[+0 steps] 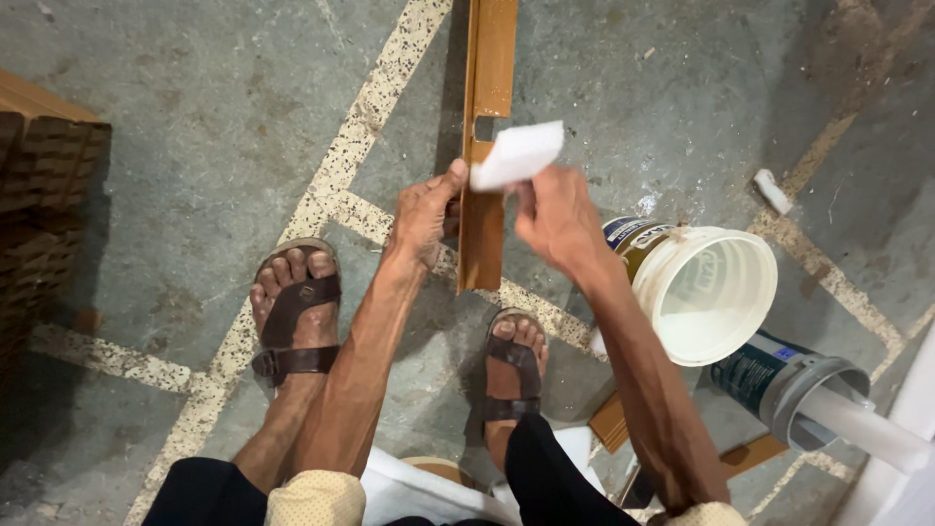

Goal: The person holds a wooden strip and uses a white foam applicator to spread a liquid finish from a bucket onto the wood. The person repeatedly dips the applicator into the bucket and rubs it along the strip's surface, flipping the strip to treat different sides.

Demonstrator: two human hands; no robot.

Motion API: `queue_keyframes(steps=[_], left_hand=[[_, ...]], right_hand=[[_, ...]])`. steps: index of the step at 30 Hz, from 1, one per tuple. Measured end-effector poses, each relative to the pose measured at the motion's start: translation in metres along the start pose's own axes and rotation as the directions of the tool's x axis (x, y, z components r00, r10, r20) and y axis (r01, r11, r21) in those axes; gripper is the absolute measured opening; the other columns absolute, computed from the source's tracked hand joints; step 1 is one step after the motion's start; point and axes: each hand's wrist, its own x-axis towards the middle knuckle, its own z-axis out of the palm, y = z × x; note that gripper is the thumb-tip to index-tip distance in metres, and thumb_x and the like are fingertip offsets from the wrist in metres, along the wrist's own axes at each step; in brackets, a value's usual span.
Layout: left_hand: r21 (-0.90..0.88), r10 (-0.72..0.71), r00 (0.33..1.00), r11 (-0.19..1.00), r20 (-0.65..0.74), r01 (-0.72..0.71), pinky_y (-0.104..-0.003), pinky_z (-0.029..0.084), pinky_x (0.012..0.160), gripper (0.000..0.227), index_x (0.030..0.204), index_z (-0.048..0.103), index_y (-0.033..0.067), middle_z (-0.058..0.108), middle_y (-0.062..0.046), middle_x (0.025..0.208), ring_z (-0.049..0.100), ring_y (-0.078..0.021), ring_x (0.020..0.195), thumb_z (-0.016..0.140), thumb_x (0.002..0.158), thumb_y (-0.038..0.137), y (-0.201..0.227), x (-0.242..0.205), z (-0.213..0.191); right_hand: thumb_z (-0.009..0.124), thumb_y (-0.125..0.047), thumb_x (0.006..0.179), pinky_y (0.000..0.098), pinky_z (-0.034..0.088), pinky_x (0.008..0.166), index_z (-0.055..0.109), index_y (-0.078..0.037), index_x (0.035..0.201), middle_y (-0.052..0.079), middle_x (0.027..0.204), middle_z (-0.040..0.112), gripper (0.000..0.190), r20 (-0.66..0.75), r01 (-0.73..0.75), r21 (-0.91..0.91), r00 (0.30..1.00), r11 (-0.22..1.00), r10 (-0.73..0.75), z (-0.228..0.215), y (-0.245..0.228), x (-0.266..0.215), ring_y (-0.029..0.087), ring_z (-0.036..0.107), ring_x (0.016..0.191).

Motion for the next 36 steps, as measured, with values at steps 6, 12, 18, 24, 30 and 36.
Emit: queue_keyframes(steps=[6,12,18,24,30,36], left_hand=[[-0.039,0.012,1.0,0.999,-0.019,-0.013,-0.033,0.062,0.073,0.053,0.101,0.077,-0.0009,0.08,-0.011,0.085,0.075,-0.0174,0.072,0.069,0.088,0.05,0.006,0.001,0.001],[-0.173,0.017,1.0,0.985,0.008,-0.016,-0.026,0.058,0.053,0.046,0.093,0.075,0.0014,0.071,-0.003,0.074,0.068,-0.0115,0.058,0.07,0.091,0.047,0.018,0.007,0.009],[-0.105,0.071,0.997,0.992,0.041,-0.067,-0.022,0.045,0.045,0.046,0.124,0.066,0.009,0.066,0.002,0.077,0.06,-0.0078,0.056,0.071,0.094,0.043,0.04,0.012,0.033],[0.114,0.182,0.983,0.976,0.025,-0.183,-0.021,0.038,0.049,0.065,0.157,0.057,0.0173,0.042,0.01,0.07,0.042,-0.0037,0.057,0.074,0.099,0.041,0.044,0.012,0.062],[0.154,0.378,0.821,0.865,0.427,-0.478,-0.024,0.047,0.056,0.071,0.15,0.062,-0.0012,0.052,0.0,0.08,0.047,-0.0068,0.063,0.065,0.11,0.058,0.074,0.051,0.15],[0.463,0.311,0.94,0.819,0.14,-0.339,-0.029,0.06,0.048,0.085,0.123,0.065,-0.0084,0.076,-0.01,0.084,0.076,-0.0134,0.066,0.054,0.097,0.072,0.043,0.111,0.2]], right_hand=[[0.051,0.01,0.089,0.0359,0.053,0.049,0.066,0.005,0.112,0.018,0.072,0.07,0.028,0.223,-0.06,0.097,0.974,0.993,0.038,0.02,-0.015,-0.07,0.03,0.065,0.051],[0.058,0.004,0.092,0.0357,0.053,0.06,0.069,0.0,0.111,0.017,0.081,0.072,0.023,0.377,-0.414,0.186,0.867,0.891,0.324,0.0,-0.054,-0.128,0.021,0.065,0.067],[0.049,0.007,0.104,0.0244,0.055,0.067,0.054,0.002,0.114,0.016,0.114,0.073,0.013,0.015,-0.211,0.855,0.923,0.474,0.385,-0.05,-0.061,-0.155,0.011,0.066,0.082],[0.059,-0.009,0.103,0.024,0.057,0.069,0.059,0.001,0.116,0.014,0.128,0.067,0.016,-0.325,-0.013,0.862,0.752,0.507,0.573,-0.085,-0.028,-0.214,0.009,0.064,0.079],[0.071,-0.015,0.105,0.0284,0.056,0.079,0.061,0.0,0.124,0.008,0.121,0.061,0.027,-0.864,-0.182,0.417,0.225,0.891,0.45,-0.133,0.041,-0.3,0.013,0.061,0.089],[0.075,-0.012,0.1,0.0321,0.059,0.056,0.068,0.002,0.119,0.013,0.089,0.074,0.024,-0.734,-0.441,0.626,-0.054,0.643,0.677,-0.119,0.098,-0.371,0.018,0.07,0.069]])
